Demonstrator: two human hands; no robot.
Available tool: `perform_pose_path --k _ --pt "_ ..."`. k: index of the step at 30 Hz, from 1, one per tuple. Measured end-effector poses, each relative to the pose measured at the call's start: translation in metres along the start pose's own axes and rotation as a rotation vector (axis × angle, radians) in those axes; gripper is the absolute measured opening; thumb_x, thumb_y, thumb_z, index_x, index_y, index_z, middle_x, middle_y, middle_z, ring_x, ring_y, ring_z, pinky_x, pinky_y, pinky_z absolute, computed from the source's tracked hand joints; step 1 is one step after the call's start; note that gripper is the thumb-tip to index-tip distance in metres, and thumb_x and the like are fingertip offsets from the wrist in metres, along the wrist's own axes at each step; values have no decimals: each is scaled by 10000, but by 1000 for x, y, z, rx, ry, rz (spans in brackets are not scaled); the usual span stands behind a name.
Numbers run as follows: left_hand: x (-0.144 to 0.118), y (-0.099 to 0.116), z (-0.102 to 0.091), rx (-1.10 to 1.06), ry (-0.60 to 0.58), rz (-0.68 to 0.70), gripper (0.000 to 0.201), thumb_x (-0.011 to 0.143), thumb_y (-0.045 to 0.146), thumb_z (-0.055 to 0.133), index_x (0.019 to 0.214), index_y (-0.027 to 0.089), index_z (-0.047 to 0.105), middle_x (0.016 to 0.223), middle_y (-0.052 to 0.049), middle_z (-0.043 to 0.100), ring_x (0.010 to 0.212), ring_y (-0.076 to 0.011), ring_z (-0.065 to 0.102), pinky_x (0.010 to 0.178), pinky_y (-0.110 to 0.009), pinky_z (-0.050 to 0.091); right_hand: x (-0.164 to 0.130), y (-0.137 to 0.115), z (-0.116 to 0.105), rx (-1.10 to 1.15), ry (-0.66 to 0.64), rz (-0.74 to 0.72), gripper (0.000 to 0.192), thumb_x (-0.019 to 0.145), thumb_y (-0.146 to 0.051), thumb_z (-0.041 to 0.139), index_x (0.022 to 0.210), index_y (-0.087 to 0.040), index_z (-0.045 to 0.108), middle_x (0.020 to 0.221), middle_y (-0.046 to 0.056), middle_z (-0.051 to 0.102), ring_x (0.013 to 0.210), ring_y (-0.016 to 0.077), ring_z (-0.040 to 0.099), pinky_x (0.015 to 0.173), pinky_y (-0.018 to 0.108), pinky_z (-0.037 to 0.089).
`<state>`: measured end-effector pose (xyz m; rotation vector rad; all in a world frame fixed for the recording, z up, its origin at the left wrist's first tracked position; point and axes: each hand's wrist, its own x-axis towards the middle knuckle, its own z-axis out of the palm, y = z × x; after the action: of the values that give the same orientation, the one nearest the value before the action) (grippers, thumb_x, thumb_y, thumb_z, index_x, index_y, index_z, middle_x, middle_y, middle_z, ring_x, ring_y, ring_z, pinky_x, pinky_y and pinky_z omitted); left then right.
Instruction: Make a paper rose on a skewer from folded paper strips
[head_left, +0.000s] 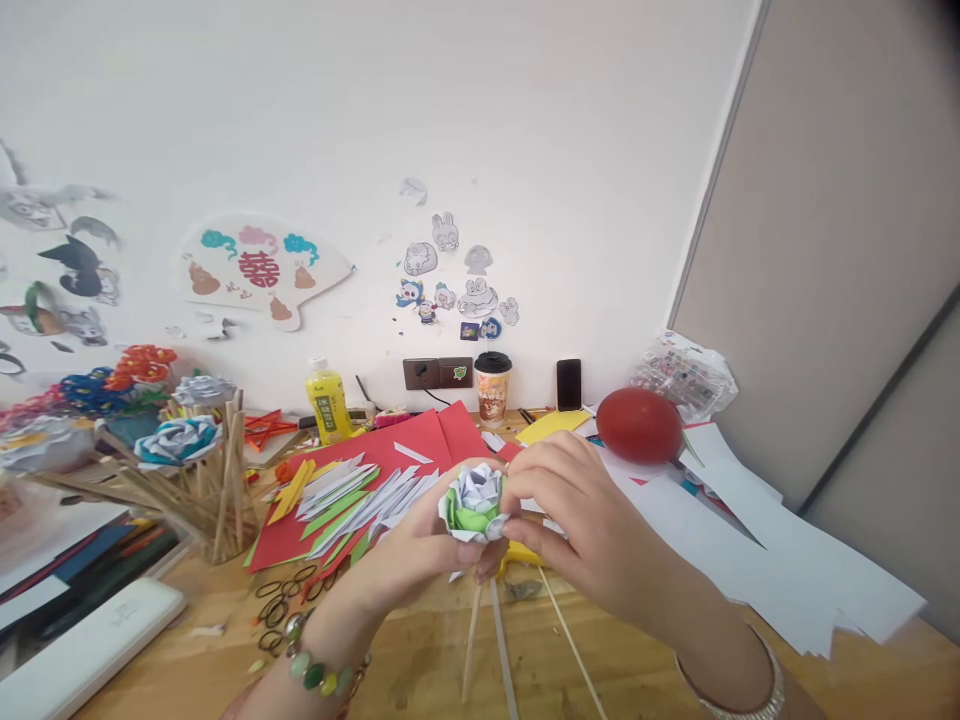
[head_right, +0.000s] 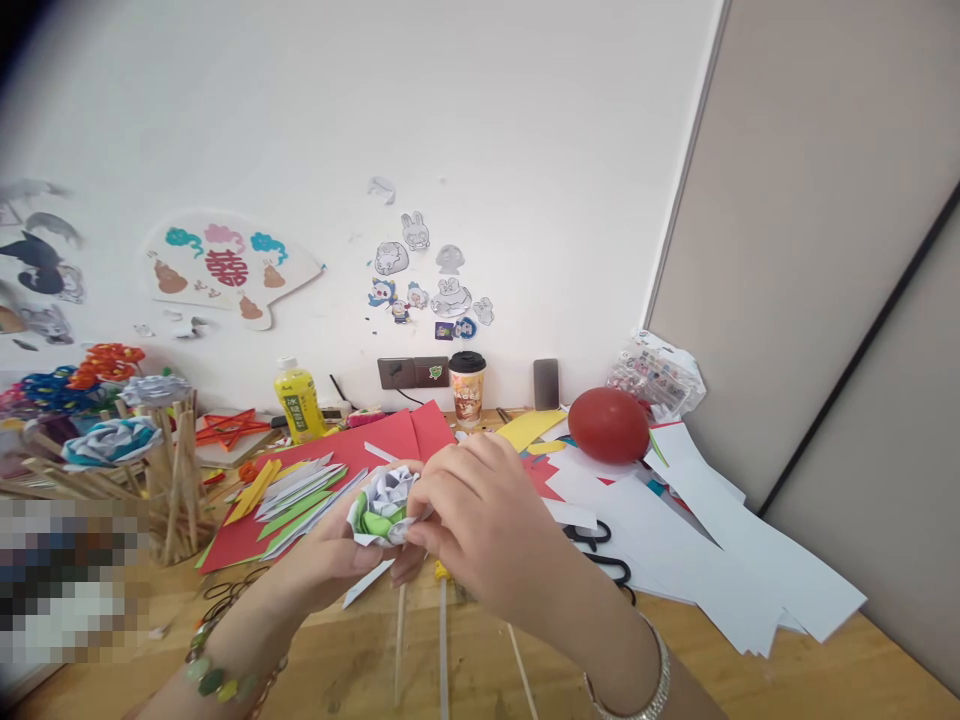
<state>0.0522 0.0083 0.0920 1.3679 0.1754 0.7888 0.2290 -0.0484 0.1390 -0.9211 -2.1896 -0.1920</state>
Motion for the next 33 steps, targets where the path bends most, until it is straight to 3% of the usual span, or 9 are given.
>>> perform_pose_path --k 5,13,21,28,33 --pt "-1 2 1 4 -12 -32 498 664 268 705 1097 188 471 701 16 565 589 -126 515 575 -276 424 0 0 -3 0 -1 -46 166 917 -249 455 782 -195 535 813 9 600 803 157 471 742 288 377" --pt "0 4 5 -48 -4 -11 422 678 229 700 1053 200 507 740 14 575 592 -112 527 568 -252 435 0 3 2 -199 124 -209 184 897 -155 430 750 -187 536 749 21 601 727 163 467 725 324 345" --pt "-2 0 1 -112 -101 -21 430 711 225 682 1096 205 491 720 5 555 594 -118 512 554 -263 442 1 7 0 -14 58 -177 230 943 -263 412 773 -196 552 762 5 618 766 148 486 723 292 364" --pt "0 2 5 -139 -75 -11 410 701 227 681 1075 198 516 711 4 554 576 -114 512 525 -250 444 0 5 4 -156 147 -244 197 905 -148 418 755 -190 538 736 14 601 719 155 459 726 318 354" --pt "0 5 9 -141 -72 -2 478 675 247 696 1110 186 506 707 -1 558 567 -125 514 503 -255 438 0 8 5 -98 150 -257 166 920 -228 438 809 -190 555 772 16 611 731 154 464 741 318 364"
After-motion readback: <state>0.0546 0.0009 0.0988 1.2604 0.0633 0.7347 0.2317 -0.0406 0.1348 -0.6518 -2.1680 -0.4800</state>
